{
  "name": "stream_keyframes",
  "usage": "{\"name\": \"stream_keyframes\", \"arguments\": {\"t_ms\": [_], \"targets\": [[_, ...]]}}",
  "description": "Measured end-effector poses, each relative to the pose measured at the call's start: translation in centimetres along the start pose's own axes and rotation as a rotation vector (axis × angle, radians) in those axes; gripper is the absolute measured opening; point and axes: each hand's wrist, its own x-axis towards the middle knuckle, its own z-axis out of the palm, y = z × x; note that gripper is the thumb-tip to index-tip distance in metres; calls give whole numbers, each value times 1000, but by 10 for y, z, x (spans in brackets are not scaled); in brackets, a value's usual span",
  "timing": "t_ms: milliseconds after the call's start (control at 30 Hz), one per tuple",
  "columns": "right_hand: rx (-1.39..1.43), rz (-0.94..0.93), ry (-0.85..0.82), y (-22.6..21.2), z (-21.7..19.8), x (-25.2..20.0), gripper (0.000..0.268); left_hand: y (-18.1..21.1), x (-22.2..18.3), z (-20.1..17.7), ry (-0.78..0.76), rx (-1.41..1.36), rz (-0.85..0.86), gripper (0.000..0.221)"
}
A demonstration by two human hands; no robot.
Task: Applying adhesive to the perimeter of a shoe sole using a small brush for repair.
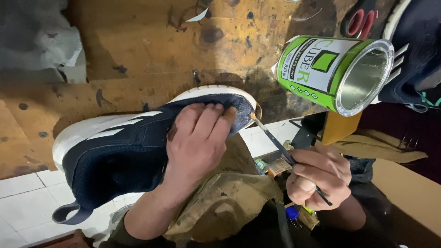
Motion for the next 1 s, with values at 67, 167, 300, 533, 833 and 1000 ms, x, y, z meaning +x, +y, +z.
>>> {"name": "stream_keyframes", "arguments": {"t_ms": [67,167,300,533,833,1000], "targets": [[-81,-39,135,-5,6,4,11,0,0,0,-9,13,-4,21],[-103,27,58,-7,3,-1,12,1,2,-1,-10,-18,8,22],[-73,-67,172,-11,16,26,17,2,1,0,-3,-21,1,24],[-28,-32,121,-11,8,9,20,2,1,2,3,9,-20,19],[91,184,191,-15,4,10,13,2,1,3,-11,-14,-16,23],[148,288,465,-21,27,34,26,0,2,4,-17,-23,-12,16]]}}
